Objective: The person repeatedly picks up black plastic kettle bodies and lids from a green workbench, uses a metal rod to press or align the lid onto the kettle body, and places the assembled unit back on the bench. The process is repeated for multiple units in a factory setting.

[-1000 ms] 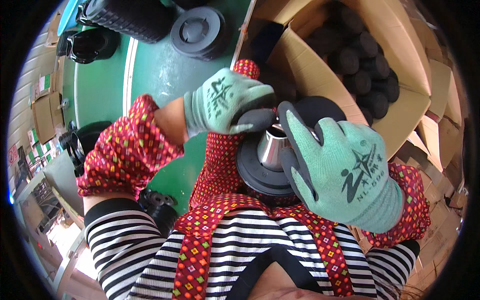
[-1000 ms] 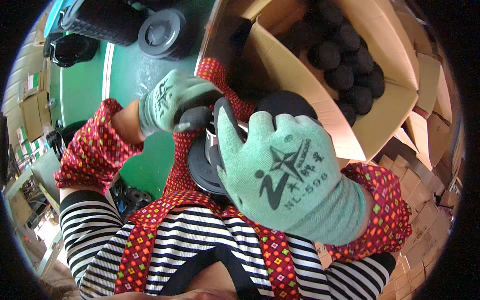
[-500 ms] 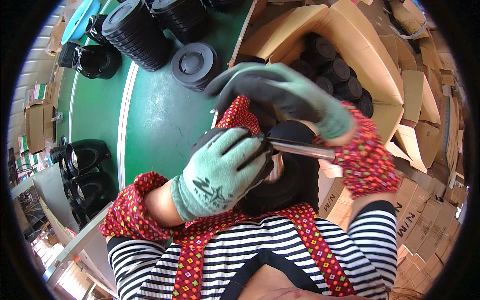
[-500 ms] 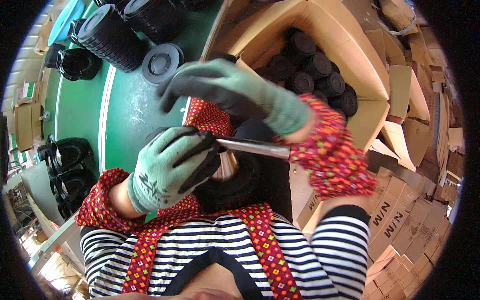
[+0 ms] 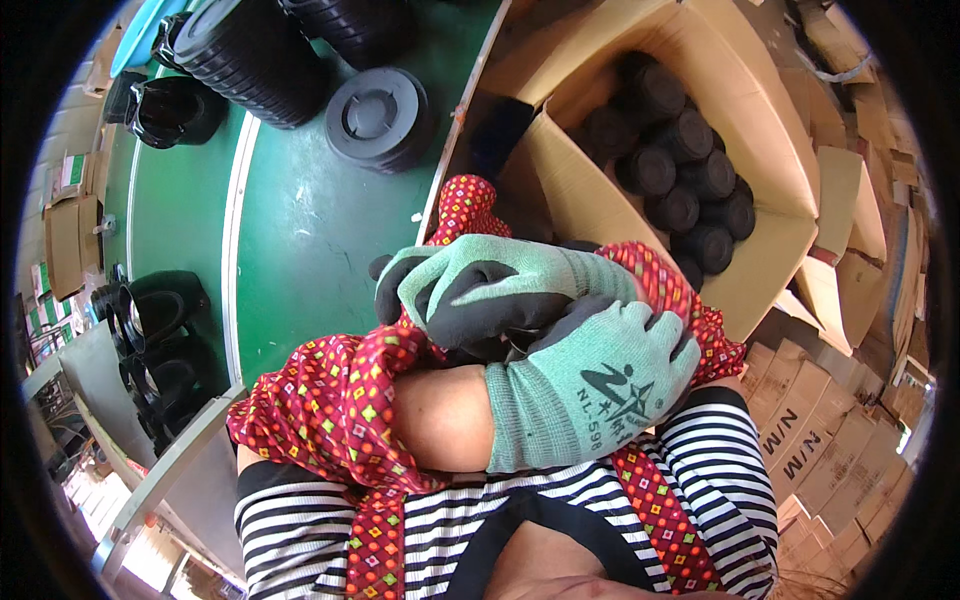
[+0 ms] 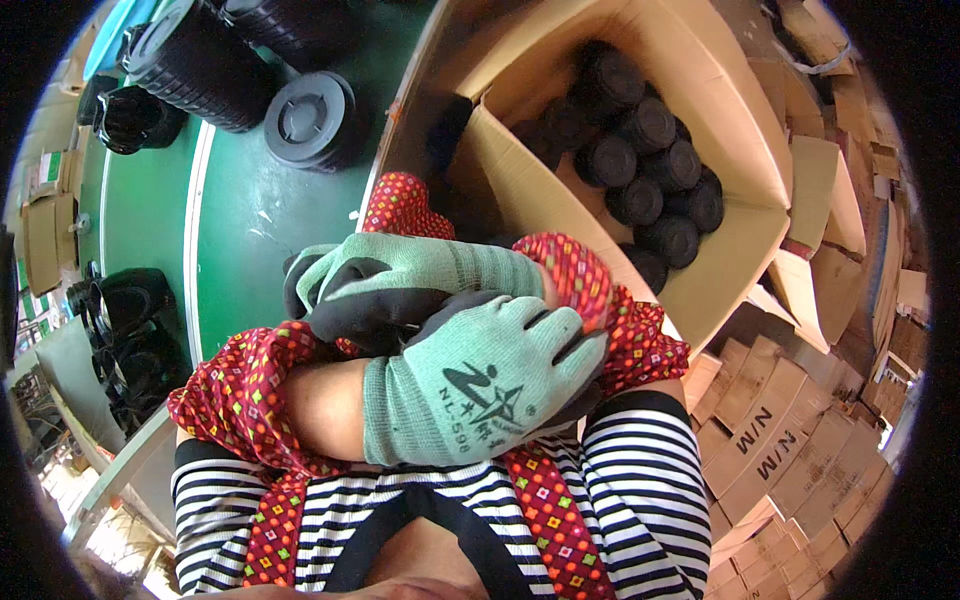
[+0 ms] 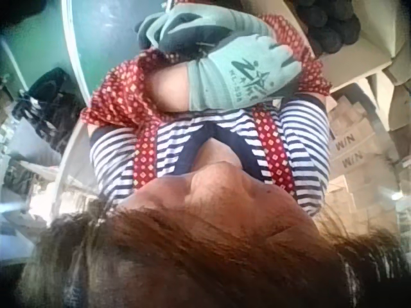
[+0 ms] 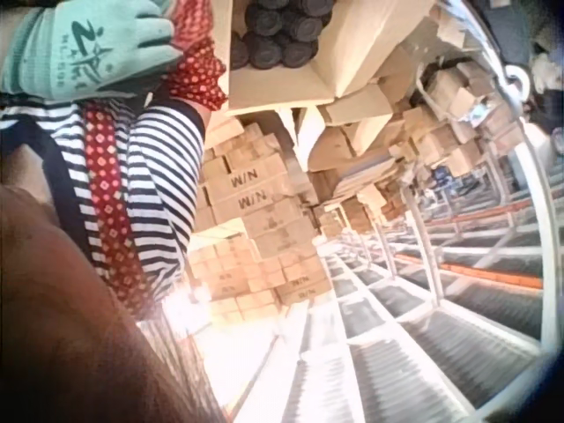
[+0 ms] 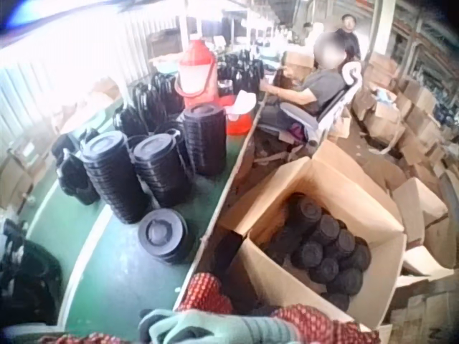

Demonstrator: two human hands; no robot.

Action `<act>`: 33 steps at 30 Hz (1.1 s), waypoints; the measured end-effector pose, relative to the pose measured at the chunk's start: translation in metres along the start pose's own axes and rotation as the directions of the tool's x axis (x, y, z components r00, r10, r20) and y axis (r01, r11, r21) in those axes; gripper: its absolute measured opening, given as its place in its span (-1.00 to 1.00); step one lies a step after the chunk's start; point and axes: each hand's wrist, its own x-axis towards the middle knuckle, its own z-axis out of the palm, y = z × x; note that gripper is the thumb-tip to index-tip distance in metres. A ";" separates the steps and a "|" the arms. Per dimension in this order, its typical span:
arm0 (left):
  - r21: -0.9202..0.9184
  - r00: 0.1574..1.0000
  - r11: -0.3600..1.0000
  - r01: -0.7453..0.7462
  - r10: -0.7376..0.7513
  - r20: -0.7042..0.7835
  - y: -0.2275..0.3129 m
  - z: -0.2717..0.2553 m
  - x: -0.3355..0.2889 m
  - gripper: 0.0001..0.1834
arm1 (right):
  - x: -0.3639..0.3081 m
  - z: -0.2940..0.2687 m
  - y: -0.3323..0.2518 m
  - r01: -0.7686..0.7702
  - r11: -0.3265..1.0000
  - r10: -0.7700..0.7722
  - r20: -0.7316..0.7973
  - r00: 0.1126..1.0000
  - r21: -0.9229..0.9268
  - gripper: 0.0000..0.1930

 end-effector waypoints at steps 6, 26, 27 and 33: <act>-0.268 0.988 0.955 -0.128 0.100 -0.116 -0.006 -0.016 -0.019 -0.52 | -0.002 0.015 0.009 0.130 0.983 -0.130 -0.011 0.991 0.131 -0.77; -0.357 0.876 0.927 0.113 -0.262 -0.404 -0.022 -0.062 -0.100 -0.37 | -0.038 0.005 -0.042 -0.279 0.751 0.136 -0.273 0.952 -0.598 -0.78; -0.359 0.879 0.908 0.215 -0.340 -0.335 -0.015 -0.071 -0.104 -0.37 | -0.035 0.009 -0.044 -0.222 0.752 0.080 -0.249 0.965 -0.621 -0.80; -0.611 0.673 0.704 0.362 -0.651 -0.351 -0.030 -0.045 -0.167 -0.50 | -0.002 0.017 -0.091 -0.423 0.654 0.132 -0.455 0.881 -0.628 -0.71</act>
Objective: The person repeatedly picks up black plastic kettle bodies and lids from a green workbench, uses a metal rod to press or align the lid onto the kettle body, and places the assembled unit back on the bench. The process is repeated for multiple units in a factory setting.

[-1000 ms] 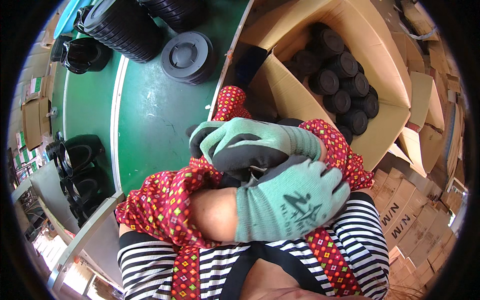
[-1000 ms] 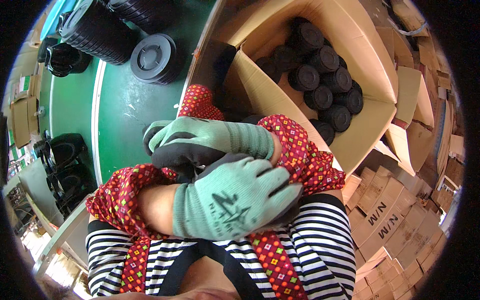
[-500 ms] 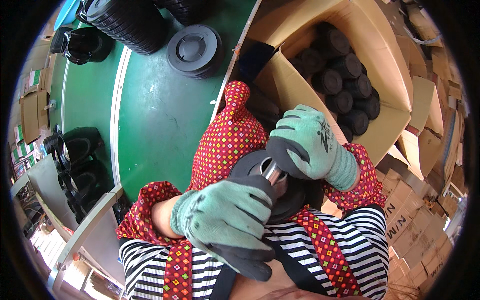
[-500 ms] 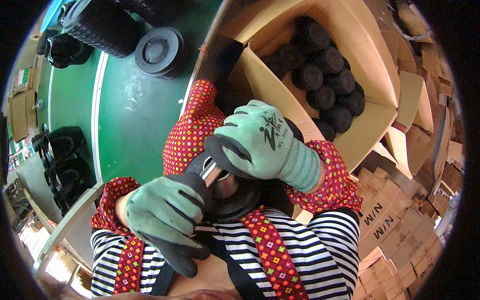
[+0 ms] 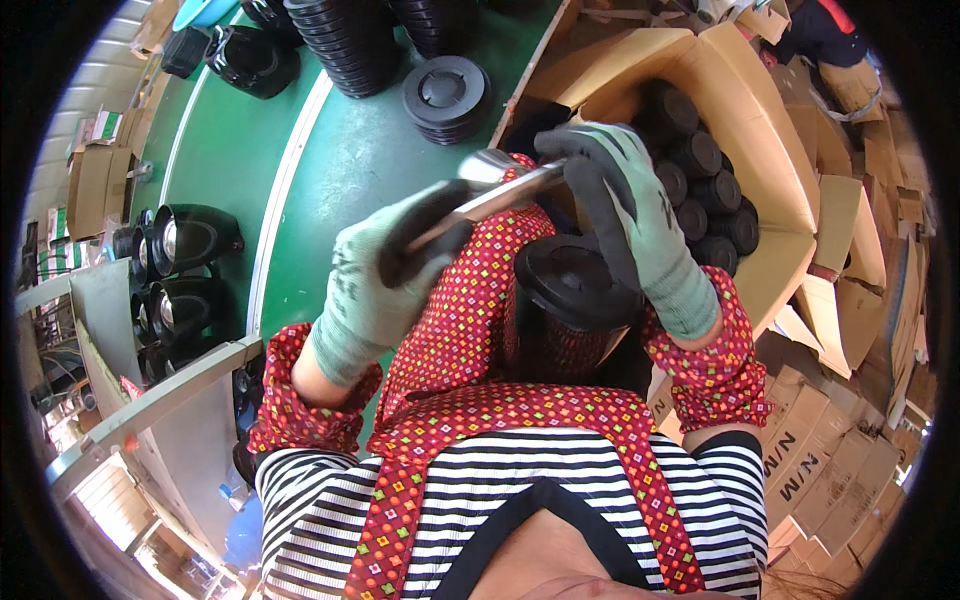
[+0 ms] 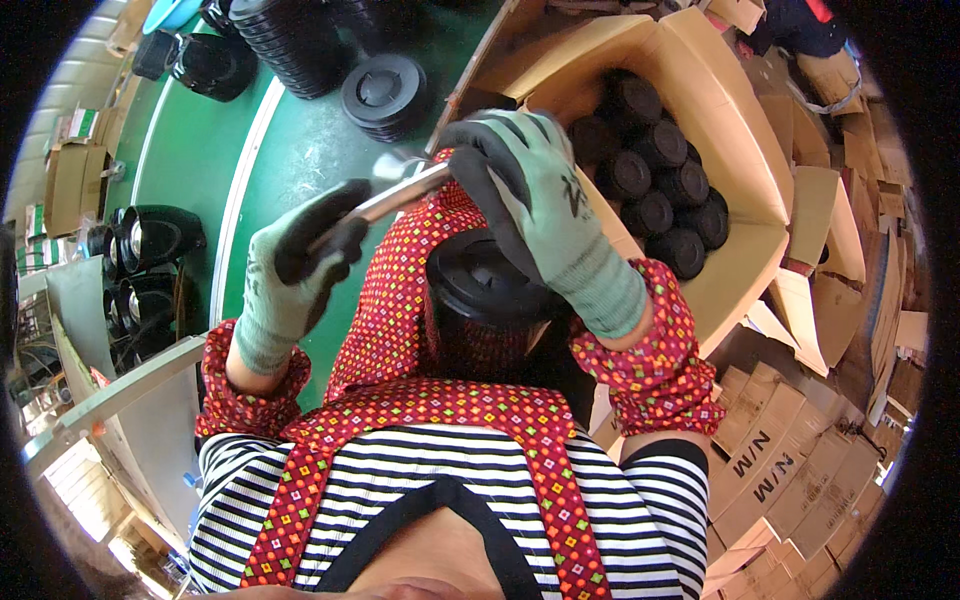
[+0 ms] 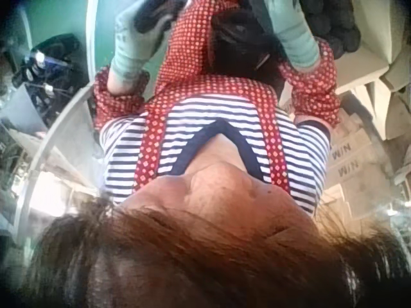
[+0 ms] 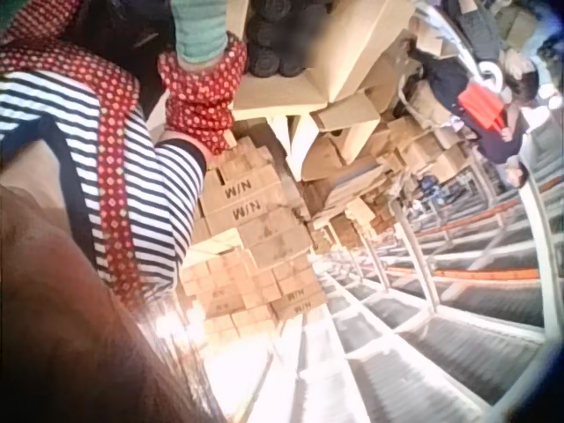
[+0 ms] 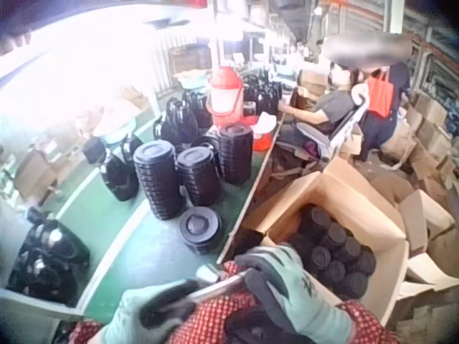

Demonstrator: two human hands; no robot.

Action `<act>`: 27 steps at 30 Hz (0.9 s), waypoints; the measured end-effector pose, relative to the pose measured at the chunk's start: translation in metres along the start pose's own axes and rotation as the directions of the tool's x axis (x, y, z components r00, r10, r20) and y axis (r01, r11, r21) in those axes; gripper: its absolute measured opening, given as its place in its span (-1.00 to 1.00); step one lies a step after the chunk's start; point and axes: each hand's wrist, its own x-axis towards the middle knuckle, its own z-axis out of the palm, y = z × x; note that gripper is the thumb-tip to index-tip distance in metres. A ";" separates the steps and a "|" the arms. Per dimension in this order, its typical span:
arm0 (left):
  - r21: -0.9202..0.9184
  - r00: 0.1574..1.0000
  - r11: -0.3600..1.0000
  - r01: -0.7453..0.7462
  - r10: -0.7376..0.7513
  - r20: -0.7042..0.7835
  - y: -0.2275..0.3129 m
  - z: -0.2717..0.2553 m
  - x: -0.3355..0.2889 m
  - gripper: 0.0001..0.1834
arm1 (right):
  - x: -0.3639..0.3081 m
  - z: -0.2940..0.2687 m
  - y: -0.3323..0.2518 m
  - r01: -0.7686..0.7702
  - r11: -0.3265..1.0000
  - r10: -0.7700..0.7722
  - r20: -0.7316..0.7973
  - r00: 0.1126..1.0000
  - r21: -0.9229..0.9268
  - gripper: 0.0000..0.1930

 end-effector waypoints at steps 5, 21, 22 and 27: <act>-0.277 0.930 0.946 0.169 -0.246 -0.274 -0.101 -0.015 -0.062 -0.49 | -0.048 -0.035 -0.022 -0.370 0.880 0.277 0.309 0.910 0.298 -0.39; 0.066 0.976 0.991 -0.117 0.127 -0.175 -0.084 -0.024 -0.126 0.22 | -0.004 -0.018 -0.055 -0.458 0.719 0.435 0.175 0.883 0.523 -0.46; 0.065 0.983 0.989 -0.130 0.137 -0.122 -0.068 -0.024 -0.124 0.21 | 0.004 -0.005 -0.057 -0.502 0.666 0.486 0.189 0.853 0.552 -0.48; -0.267 0.979 0.964 -0.021 -0.034 -0.199 -0.066 -0.038 -0.132 -0.32 | 0.020 0.089 -0.047 -0.719 0.214 0.482 0.569 0.666 0.661 -0.34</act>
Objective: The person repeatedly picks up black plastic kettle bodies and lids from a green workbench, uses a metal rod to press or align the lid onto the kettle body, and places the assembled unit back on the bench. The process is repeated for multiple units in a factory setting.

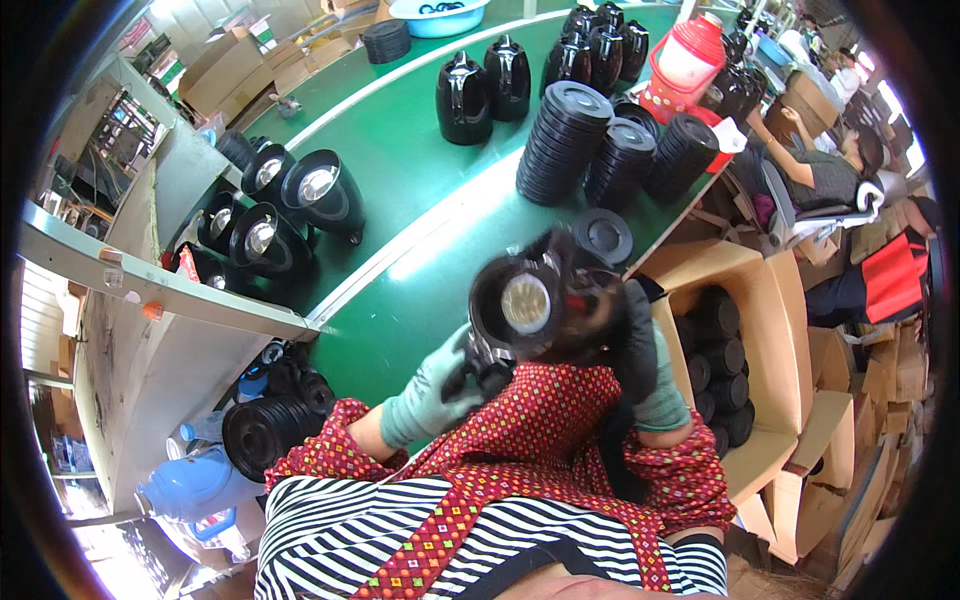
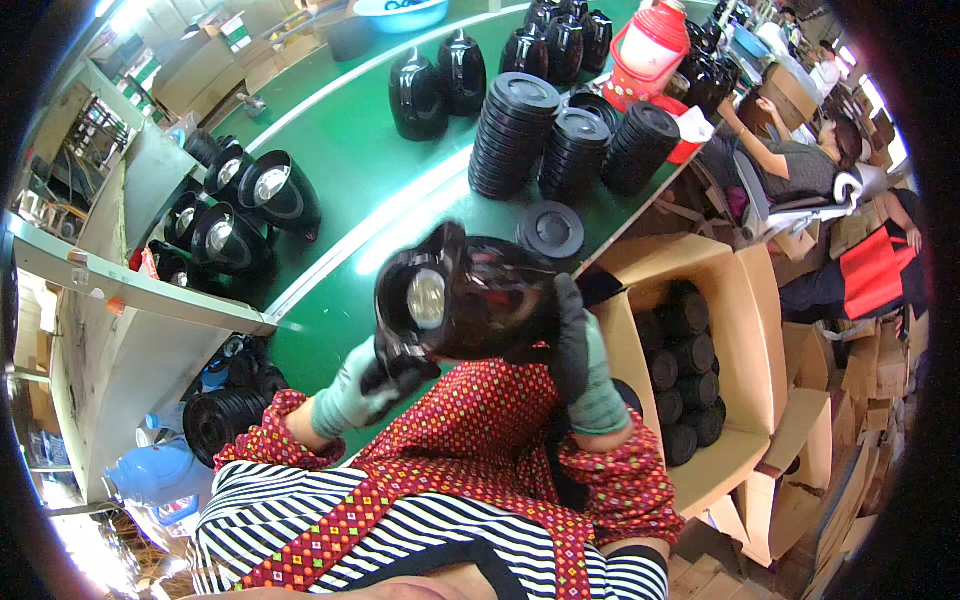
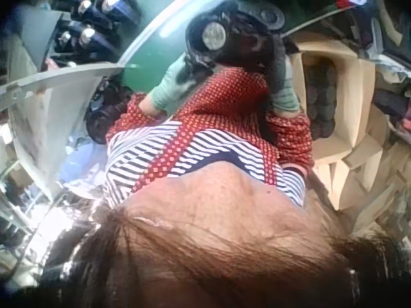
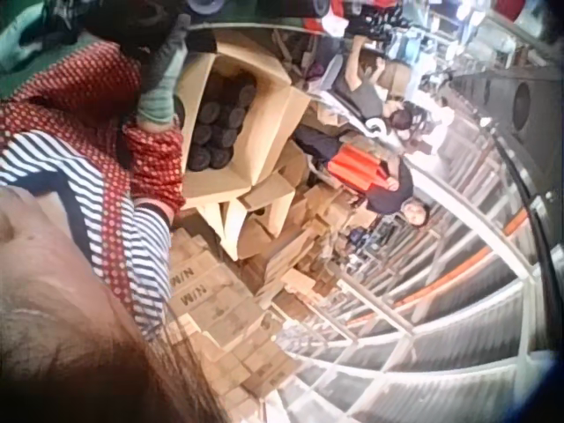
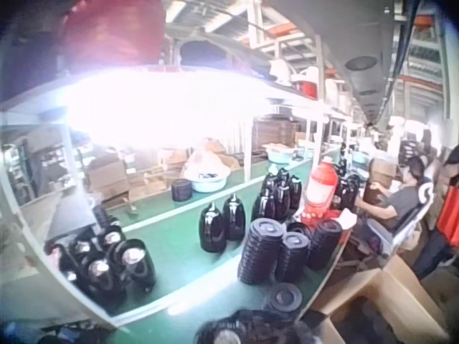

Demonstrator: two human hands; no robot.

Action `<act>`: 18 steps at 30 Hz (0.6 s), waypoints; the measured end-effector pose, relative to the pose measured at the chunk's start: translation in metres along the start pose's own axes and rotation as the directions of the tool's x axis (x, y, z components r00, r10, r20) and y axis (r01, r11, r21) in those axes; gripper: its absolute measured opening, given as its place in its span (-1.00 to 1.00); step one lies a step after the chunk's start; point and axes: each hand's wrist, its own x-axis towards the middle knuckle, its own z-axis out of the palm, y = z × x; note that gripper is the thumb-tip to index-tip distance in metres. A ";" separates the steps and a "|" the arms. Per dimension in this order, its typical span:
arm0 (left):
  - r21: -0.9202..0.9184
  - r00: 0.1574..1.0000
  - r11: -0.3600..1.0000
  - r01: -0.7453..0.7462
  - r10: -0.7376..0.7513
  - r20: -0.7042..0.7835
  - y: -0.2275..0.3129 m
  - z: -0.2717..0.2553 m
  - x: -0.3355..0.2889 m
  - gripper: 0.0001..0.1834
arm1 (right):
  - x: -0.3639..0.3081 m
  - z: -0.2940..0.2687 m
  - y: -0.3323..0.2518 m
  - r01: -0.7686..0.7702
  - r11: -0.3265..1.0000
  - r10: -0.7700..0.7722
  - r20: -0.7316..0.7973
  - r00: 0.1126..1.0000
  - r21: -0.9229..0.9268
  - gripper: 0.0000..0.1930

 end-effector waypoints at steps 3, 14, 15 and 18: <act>-0.127 0.975 0.991 0.050 -0.076 -0.210 0.001 -0.037 0.021 -0.58 | 0.031 0.017 0.023 -0.023 0.994 0.024 -0.013 1.000 0.109 -0.29; 0.649 0.664 0.687 0.327 0.322 -0.675 -0.150 -0.298 0.245 -0.50 | 0.030 0.015 0.103 0.472 0.663 -0.368 0.296 0.882 -0.581 -0.50; 0.635 0.751 0.731 0.250 0.267 -0.603 -0.152 -0.281 0.260 -0.57 | 0.030 0.012 0.098 0.465 0.592 -0.376 0.285 0.882 -0.658 -0.51; 0.767 0.691 0.566 0.302 0.424 -0.585 -0.161 -0.320 0.254 -0.41 | 0.035 0.015 0.103 0.483 0.629 -0.371 0.311 0.875 -0.609 -0.55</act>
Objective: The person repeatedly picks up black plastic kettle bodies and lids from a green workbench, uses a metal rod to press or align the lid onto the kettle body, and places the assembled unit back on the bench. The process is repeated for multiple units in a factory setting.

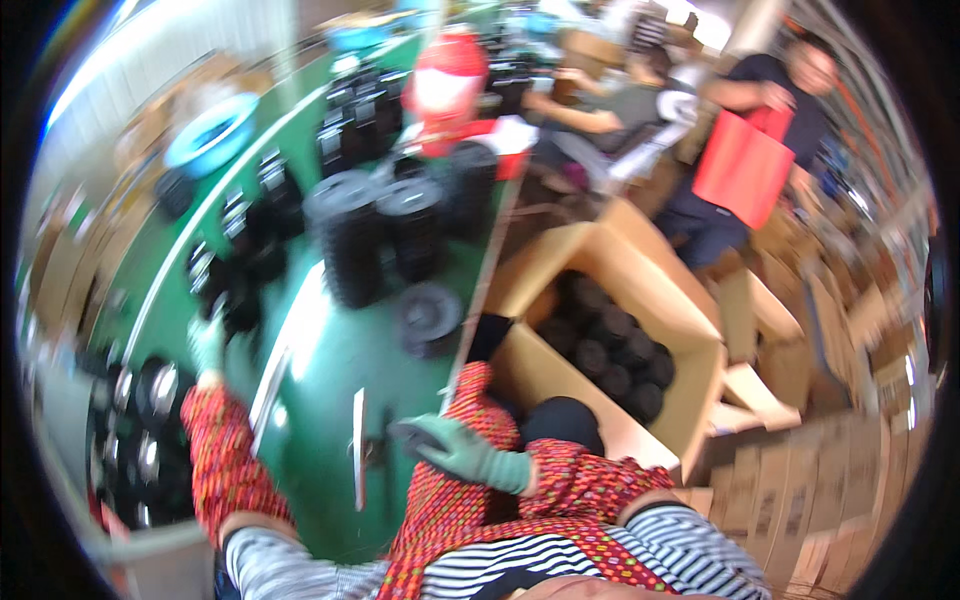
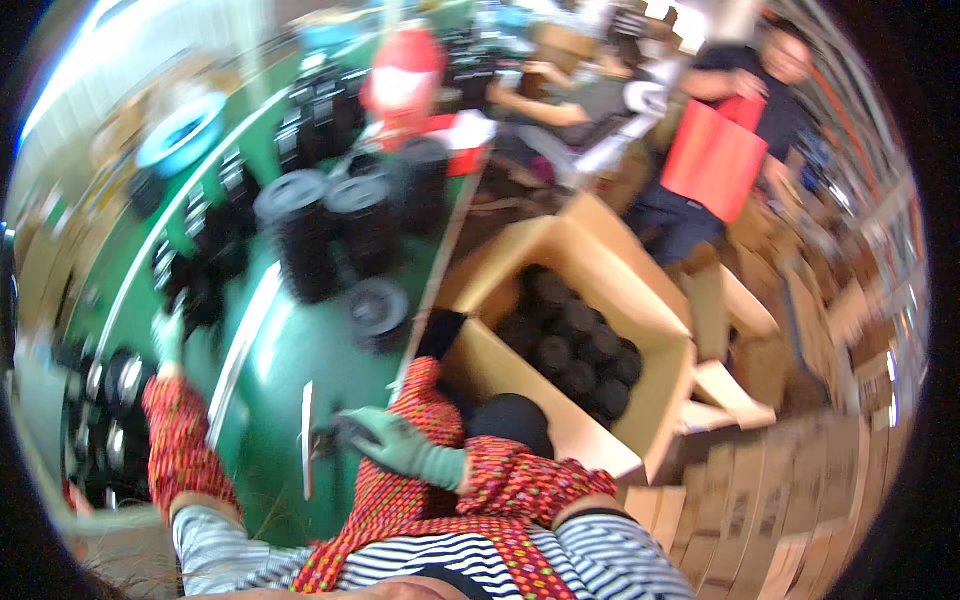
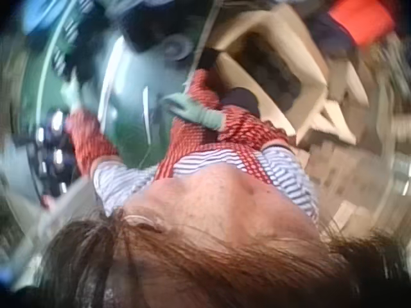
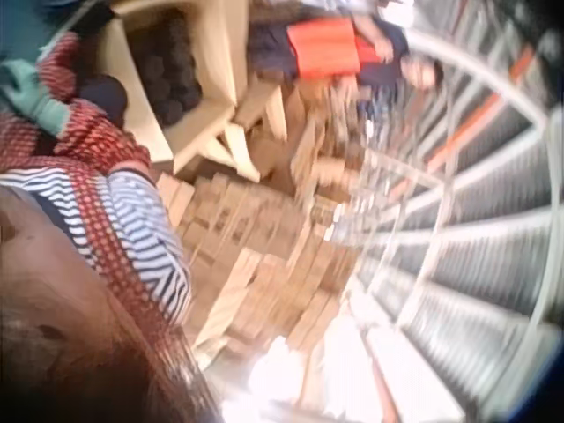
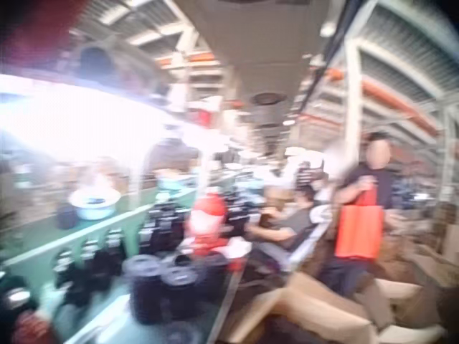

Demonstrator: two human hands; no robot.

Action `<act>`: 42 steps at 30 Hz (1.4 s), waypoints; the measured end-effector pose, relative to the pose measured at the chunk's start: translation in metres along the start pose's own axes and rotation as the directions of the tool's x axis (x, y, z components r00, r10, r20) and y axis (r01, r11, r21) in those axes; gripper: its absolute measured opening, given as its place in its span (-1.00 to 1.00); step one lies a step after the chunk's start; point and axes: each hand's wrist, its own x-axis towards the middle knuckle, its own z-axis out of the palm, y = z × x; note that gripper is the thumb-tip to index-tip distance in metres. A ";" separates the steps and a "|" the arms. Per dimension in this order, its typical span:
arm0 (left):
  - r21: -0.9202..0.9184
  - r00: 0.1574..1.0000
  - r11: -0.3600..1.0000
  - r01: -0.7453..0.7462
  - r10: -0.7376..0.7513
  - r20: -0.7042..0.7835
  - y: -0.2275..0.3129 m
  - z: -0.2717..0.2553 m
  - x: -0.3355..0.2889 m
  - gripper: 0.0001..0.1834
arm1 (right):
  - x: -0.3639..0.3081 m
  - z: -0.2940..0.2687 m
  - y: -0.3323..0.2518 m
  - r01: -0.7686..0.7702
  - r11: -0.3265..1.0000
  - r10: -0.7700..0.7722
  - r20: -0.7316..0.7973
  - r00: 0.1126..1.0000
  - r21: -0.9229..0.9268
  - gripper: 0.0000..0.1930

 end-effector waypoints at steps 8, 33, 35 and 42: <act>0.244 0.996 0.967 0.072 -0.058 -0.063 0.045 -0.114 -0.109 -0.06 | -0.007 0.000 0.012 0.004 0.991 -0.009 -0.034 0.999 -0.137 -0.53; -0.326 0.638 0.720 -0.612 0.694 0.335 0.298 -0.230 -0.234 -0.63 | 0.037 -0.062 -0.118 -0.299 0.687 0.252 0.168 0.953 0.662 -0.29; -0.391 0.577 0.656 -0.645 0.754 0.314 0.307 -0.221 -0.245 -0.60 | 0.025 -0.069 -0.114 -0.257 0.673 0.220 0.144 0.965 0.693 -0.45; -0.728 0.914 0.656 0.198 0.145 0.380 0.262 -0.162 -0.255 -0.15 | -0.054 -0.121 -0.044 -0.165 0.212 0.272 0.103 0.957 0.963 -0.51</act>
